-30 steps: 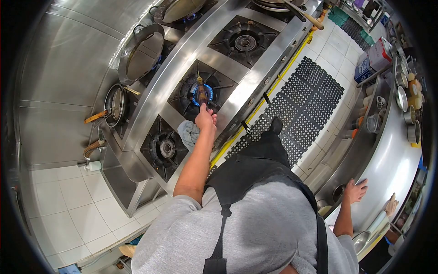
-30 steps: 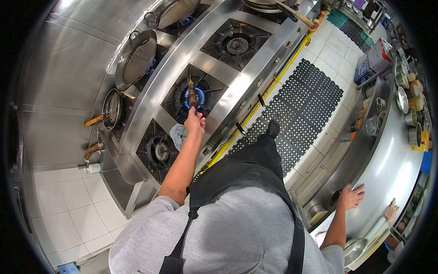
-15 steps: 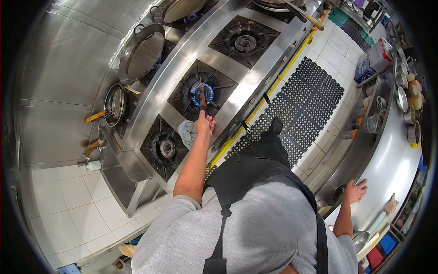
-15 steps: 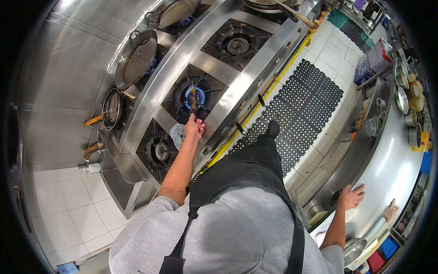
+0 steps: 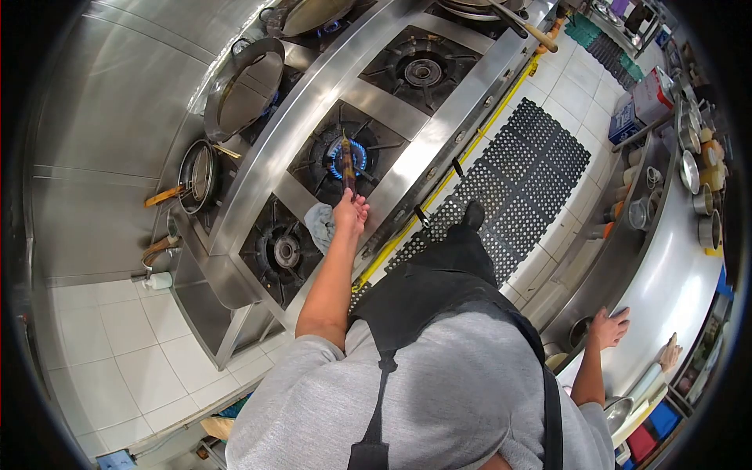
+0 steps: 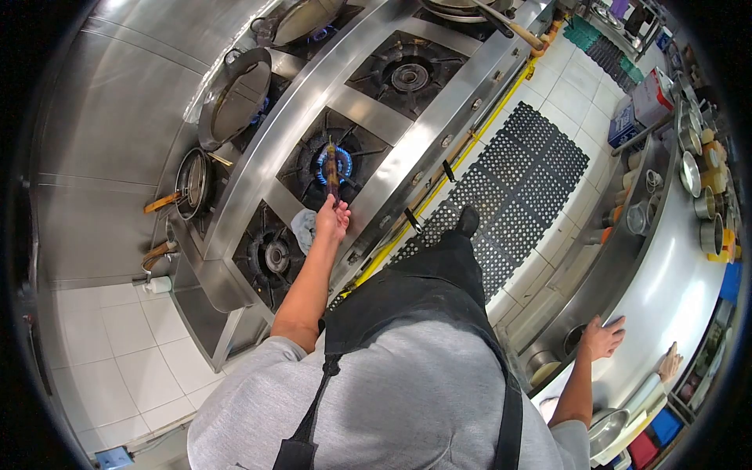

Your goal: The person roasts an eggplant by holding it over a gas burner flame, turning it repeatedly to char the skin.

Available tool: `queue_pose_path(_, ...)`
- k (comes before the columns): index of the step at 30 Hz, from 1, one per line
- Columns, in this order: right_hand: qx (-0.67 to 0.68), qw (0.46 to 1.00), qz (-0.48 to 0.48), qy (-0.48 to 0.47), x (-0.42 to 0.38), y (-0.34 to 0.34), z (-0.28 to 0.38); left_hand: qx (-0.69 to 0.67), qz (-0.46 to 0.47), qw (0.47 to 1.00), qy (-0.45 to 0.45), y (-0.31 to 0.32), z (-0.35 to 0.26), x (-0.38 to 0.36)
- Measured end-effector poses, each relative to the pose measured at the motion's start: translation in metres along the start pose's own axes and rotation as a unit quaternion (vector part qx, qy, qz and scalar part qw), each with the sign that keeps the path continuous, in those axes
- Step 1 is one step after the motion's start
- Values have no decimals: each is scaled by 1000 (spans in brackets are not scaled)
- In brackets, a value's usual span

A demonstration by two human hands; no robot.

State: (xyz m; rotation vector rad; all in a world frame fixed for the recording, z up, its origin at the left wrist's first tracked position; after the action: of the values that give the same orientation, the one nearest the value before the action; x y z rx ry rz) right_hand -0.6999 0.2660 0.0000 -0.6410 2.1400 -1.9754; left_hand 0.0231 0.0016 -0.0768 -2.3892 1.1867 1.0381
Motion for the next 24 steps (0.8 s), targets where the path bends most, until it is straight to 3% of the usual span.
queue_pose_path(24,13,1000,-8,-4,-1,2,-2,141,-52,989,-7,4,-9,-15)
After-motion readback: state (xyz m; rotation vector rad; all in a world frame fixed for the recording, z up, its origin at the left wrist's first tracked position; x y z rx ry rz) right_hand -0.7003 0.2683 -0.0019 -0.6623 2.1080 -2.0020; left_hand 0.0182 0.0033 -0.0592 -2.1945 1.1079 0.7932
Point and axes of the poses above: each hand's wrist, its own x-axis towards the middle knuckle, its own y-axis out of the palm, z = x × y, the point moved 3 cm from there along x, towards the middle knuckle, and after that the axes turned 6 degrees about x, right-handed, at the moved point
